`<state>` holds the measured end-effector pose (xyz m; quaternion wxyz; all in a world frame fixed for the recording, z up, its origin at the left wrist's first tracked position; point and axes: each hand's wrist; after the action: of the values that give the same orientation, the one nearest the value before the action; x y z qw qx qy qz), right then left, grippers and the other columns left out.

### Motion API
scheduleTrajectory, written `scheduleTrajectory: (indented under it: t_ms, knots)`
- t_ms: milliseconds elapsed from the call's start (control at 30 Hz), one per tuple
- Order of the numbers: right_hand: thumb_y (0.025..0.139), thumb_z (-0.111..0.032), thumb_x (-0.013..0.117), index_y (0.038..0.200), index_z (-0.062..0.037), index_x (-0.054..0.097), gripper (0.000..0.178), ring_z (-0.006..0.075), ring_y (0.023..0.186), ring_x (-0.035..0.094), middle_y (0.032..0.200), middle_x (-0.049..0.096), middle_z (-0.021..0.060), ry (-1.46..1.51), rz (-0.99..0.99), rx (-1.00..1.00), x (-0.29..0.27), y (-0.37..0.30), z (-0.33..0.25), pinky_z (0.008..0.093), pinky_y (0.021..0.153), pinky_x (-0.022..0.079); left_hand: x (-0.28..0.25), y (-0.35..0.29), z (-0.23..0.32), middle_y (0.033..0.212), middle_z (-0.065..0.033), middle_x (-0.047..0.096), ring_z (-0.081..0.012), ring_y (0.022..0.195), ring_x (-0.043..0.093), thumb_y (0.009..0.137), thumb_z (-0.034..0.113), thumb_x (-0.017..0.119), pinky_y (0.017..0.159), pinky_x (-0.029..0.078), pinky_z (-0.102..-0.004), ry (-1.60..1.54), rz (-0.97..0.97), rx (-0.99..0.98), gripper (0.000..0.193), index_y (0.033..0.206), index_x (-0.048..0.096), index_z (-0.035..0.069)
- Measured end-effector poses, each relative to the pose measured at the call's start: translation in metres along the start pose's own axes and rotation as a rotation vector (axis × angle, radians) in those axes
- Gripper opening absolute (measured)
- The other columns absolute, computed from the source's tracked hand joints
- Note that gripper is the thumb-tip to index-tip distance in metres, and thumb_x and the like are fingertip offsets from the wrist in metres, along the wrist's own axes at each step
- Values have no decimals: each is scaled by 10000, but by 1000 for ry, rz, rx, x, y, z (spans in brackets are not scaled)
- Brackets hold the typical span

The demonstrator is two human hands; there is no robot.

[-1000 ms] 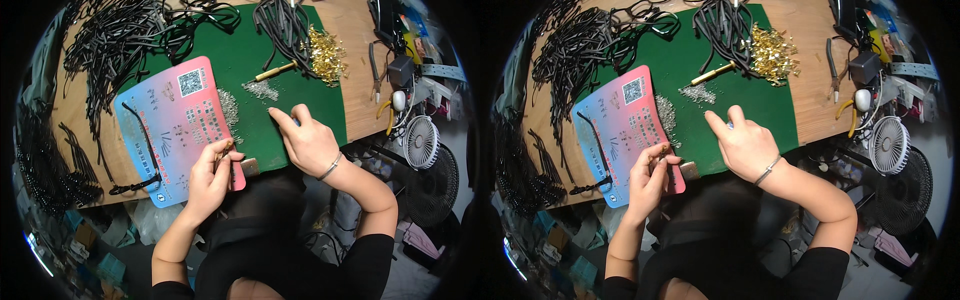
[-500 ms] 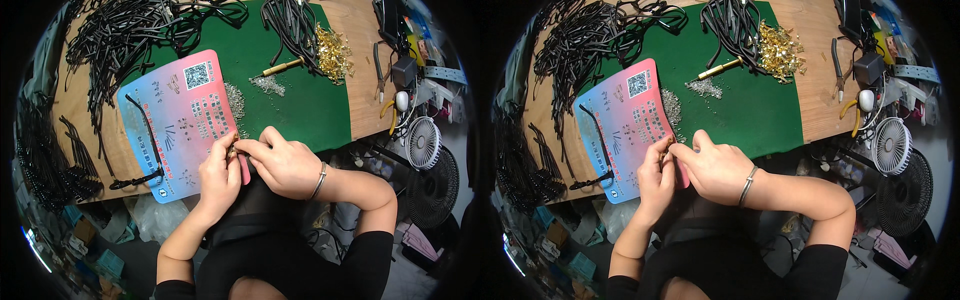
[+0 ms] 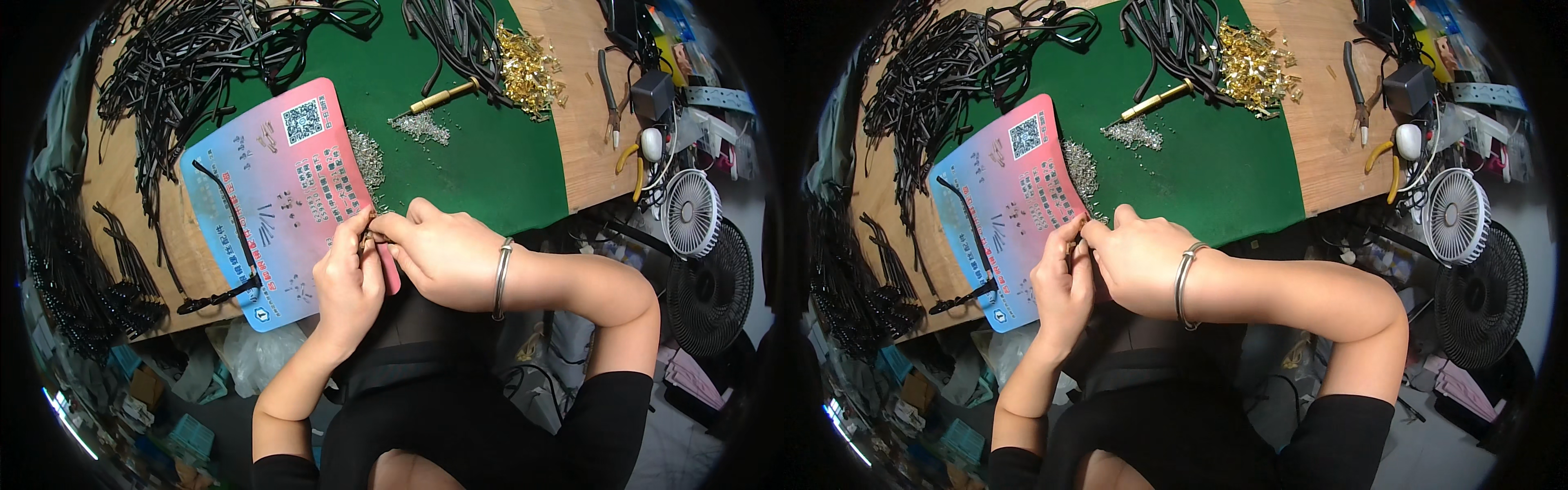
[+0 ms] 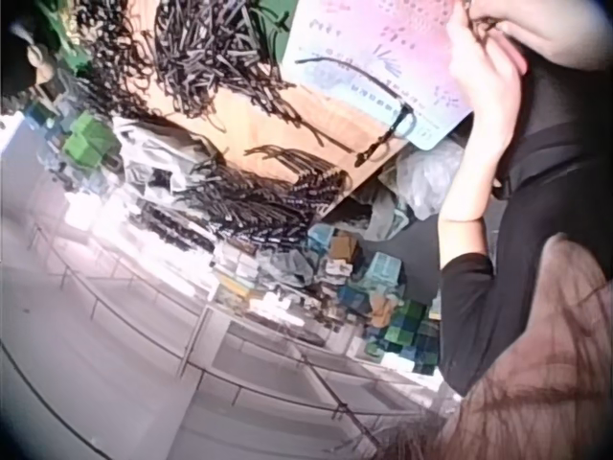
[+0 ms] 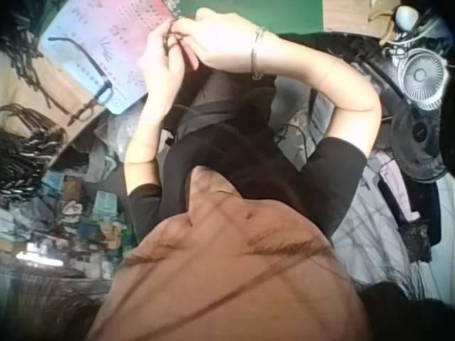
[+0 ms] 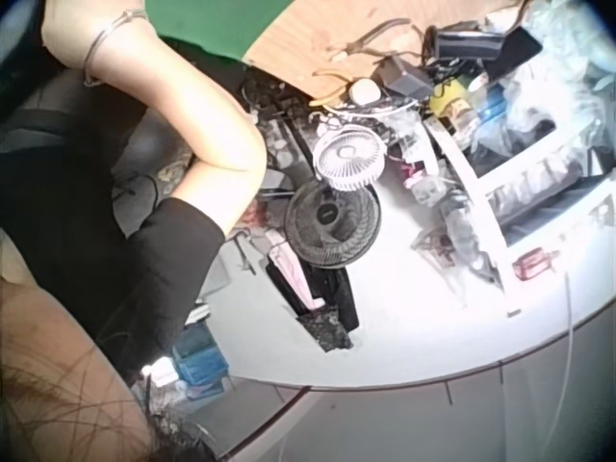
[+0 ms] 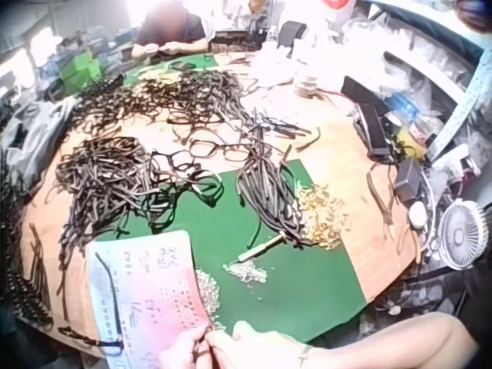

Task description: The person repeatedly picks up black cables and small metallic components, inserts the components into the cable ends, and places the assembled cables on a pink mat. The person also handles a small container of components and a plastic bag during the process.

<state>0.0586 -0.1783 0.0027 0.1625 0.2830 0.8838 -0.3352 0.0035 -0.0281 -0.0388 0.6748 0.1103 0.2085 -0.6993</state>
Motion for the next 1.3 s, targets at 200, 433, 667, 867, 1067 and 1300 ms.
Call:
scheduleTrajectory:
  t_ms: [200,433,667,867,1067,1300]
  knots:
    - [848,-145,494,1209,-33,443,381,382,635,603,924,487,215,-272,31,24,1,-7,-15,436,585,518,4,0,1,1023,-146,644,-152,862,624,806,-86,465,794,477,-274,23,50,-4,346,1140,540,-34]
    - [856,-148,495,1205,-50,447,366,365,646,604,919,486,205,-313,121,-28,10,-9,-8,422,590,520,4,2,-3,930,-180,642,-247,804,658,790,-77,472,734,511,-322,35,51,72,355,1136,531,-26]
    - [885,-195,471,1216,-77,426,354,380,659,603,924,483,216,-212,152,-39,0,-25,-7,461,609,512,3,-1,9,979,-182,642,-235,853,649,863,-29,477,760,496,-301,49,12,89,299,1157,530,-21]
    - [894,-190,478,1202,-57,411,342,402,726,587,962,494,222,-164,243,5,7,-19,12,470,677,502,-6,25,1,991,-175,628,-262,814,652,830,-91,482,707,510,-329,-40,251,99,525,1328,371,33]
    - [879,-230,486,1006,-17,487,248,388,809,582,885,572,221,-87,279,-97,-15,10,18,462,724,478,-40,29,-28,987,-159,644,-255,756,653,711,-105,566,667,530,-287,148,118,547,495,1152,586,118]
    - [828,-147,506,897,-2,520,161,354,702,630,831,609,202,-645,646,-92,-92,99,-22,420,619,526,-67,0,-13,1013,-138,647,-132,783,636,923,42,477,619,511,-220,-718,-19,-231,215,1103,564,-39]
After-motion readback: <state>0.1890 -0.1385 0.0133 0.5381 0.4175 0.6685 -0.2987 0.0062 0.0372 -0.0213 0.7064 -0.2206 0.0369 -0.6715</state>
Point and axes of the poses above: each hand's wrist, its own y-axis towards the middle knuckle, its own x-axis out of the palm, z = x × y
